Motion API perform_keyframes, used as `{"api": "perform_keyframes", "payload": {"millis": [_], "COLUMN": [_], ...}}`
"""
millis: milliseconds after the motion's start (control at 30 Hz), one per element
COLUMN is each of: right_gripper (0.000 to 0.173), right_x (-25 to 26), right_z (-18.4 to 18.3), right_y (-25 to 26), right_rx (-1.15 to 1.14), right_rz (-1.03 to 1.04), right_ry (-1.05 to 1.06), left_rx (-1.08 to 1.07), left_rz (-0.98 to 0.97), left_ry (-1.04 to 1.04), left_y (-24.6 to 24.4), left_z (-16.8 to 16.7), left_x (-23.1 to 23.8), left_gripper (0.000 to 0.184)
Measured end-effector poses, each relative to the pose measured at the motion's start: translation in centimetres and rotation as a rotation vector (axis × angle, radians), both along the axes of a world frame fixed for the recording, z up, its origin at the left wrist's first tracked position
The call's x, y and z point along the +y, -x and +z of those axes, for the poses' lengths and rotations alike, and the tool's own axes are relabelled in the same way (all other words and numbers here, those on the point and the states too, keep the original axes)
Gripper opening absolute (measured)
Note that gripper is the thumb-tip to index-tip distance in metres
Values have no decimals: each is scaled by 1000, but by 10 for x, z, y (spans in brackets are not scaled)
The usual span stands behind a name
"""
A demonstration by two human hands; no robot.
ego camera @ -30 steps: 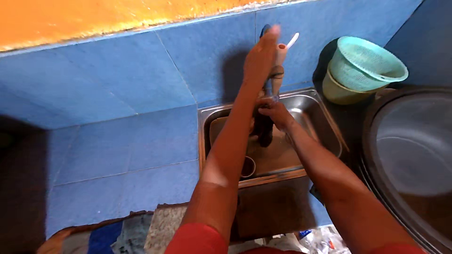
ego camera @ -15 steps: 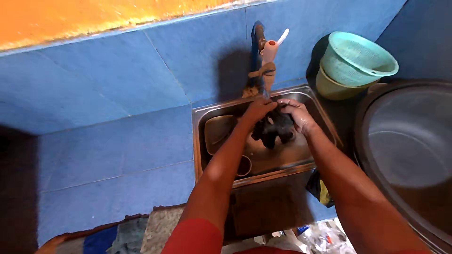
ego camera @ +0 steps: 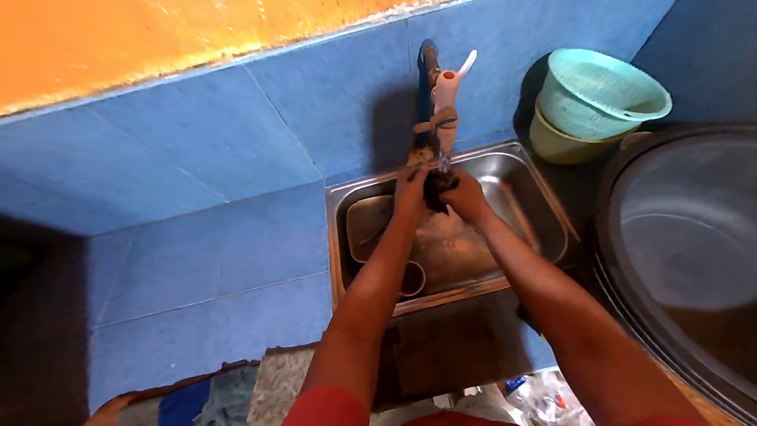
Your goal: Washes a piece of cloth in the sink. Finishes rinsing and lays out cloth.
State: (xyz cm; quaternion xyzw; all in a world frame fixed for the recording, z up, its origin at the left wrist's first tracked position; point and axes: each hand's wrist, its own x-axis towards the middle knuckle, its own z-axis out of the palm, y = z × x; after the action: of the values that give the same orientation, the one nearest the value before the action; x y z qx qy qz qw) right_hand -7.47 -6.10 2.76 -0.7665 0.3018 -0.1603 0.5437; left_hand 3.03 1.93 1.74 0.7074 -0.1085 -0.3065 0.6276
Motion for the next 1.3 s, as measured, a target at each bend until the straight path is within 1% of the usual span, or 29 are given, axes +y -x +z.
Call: {"api": "perform_keyframes", "payload": {"millis": [33, 67, 100, 167, 200, 233, 267, 300, 333, 367, 400, 433, 467, 500, 533, 600, 700, 800, 833, 867, 900, 967, 1033, 1067, 1167, 1300], "right_gripper": [52, 51, 50, 47, 49, 49, 49, 50, 50, 49, 50, 54, 58, 58, 52, 50, 56, 60, 57, 52, 46, 35, 22, 19, 20, 14], "right_x": [2, 4, 4, 1, -3, -6, -8, -11, -13, -13, -14, -15, -16, -16, -17, -21, -25, -25, -23, -20, -17, -12, -3, 2, 12, 18], "right_z": [7, 10, 11, 5, 0, -6, -11, -20, -29, -36, -41, -45, -51, -55, -57, -60, -62, -69, -70, -69, -69, -68, -63, -61, -63, -67], "right_y": [-2, -5, -7, -5, -2, 4, 11, 17, 22, 24, 25, 26, 26, 26, 26, 24, 27, 31, 33, 34, 36, 40, 45, 47, 51, 54], "right_rx": [-18, -33, -31, -18, -7, -6, -34, -112, -239, -373, -457, -491, -489, -473, -460, -449, -400, -367, -369, -364, -355, -327, -246, -187, -6, 171], "right_rz": [49, 93, 144, 222, 238, 234, 207, 159, 95, 15, -35, -43, -31, -9, 21, 53, 123, 241, 264, 273, 271, 273, 268, 269, 281, 306], "right_ry": [25, 54, 90, 166, 170, 126, 19, -132, -332, -536, -686, -770, -812, -832, -839, -849, -808, -856, -892, -922, -941, -944, -892, -853, -742, -501], "left_rx": [89, 225, 344, 541, 584, 579, 530, 460, 382, 307, 244, 185, 136, 103, 75, 33, 37, 53, 52, 63, 71, 64, -5, -52, -188, -244], "left_rz": [4, 10, 21, 34, 34, 36, 21, -14, -51, -91, -141, -202, -260, -304, -341, -395, -419, -480, -503, -516, -532, -563, -601, -623, -706, -702], "left_ry": [-9, 35, 119, 324, 392, 413, 404, 384, 368, 354, 326, 284, 231, 200, 185, 159, 213, 251, 247, 232, 211, 172, 102, 50, -100, -175], "left_y": [2, 4, 4, 6, 5, 3, 1, -1, -2, -1, 1, 3, 5, 8, 10, 12, 16, 22, 25, 27, 28, 28, 27, 28, 29, 34], "left_z": [-10, -22, -32, -40, -40, -38, -36, -31, -26, -21, -15, -9, -6, -4, -3, -2, -3, -1, 0, 1, 1, -4, -9, -11, -16, -29], "left_x": [4, 5, 2, -2, -4, -7, -10, -12, -14, -17, -20, -21, -23, -24, -25, -23, -18, -16, -17, -17, -16, -16, -14, -12, -7, -4], "left_gripper": [62, 69, 70, 67, 64, 57, 49, 43, 39, 36, 37, 40, 43, 43, 41, 38, 33, 35, 30, 28, 32, 34, 31, 33, 35, 30]}}
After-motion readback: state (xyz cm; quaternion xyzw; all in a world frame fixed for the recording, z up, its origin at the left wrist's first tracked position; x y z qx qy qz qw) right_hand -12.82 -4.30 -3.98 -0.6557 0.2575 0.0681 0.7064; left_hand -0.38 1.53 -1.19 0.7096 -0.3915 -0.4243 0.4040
